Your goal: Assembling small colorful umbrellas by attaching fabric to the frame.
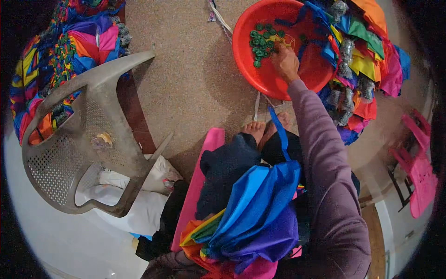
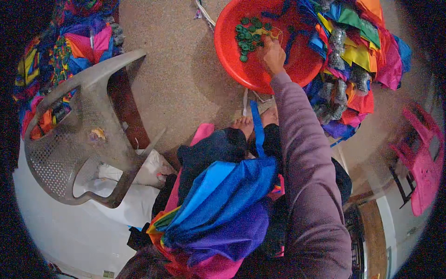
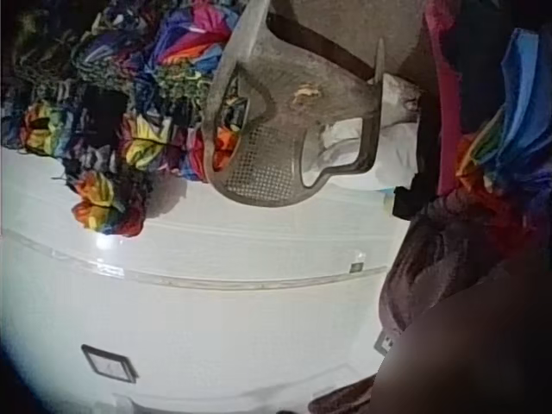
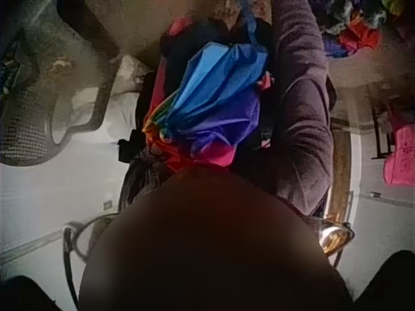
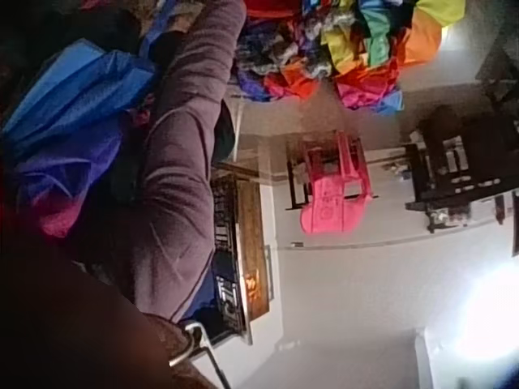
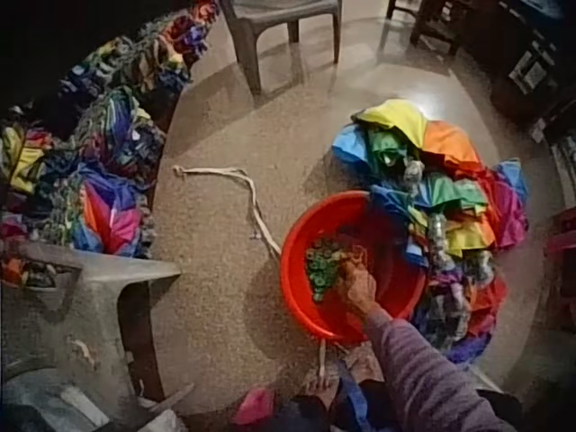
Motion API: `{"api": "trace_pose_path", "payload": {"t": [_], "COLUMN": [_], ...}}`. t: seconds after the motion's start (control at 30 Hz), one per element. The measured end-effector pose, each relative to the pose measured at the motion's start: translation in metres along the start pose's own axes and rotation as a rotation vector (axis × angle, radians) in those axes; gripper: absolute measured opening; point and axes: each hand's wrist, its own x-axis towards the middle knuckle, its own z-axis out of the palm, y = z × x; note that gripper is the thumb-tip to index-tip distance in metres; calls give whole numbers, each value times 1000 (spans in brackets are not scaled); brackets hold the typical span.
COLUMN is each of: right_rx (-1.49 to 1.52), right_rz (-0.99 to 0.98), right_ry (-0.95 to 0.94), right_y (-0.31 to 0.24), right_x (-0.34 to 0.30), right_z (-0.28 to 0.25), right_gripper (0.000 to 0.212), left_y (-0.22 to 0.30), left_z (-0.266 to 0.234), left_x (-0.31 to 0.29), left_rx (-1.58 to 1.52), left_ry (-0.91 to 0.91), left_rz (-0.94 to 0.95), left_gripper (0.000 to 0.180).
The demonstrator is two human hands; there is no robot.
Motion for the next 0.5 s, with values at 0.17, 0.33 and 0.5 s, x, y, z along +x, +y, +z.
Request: {"api": "trace_pose_path", "payload": {"t": [0.17,0.33,0.5], "right_rx": [2,27,105], "right_rz": [30,34,91], "right_ry": [58,-27,-60], "right_y": [7,0,-4], "right_x": [-2,-1,-2], "right_z": [7,4,-4], "right_gripper": [32,30,23], "left_y": [6,4,3], "left_z": [-7,-13,-10], "left_x": [-3,-4,-5], "left_rx": [-32,3,1], "left_ry": [44,36,212], "left_rz": [61,31,94], "left_gripper": [10,7,8]}}
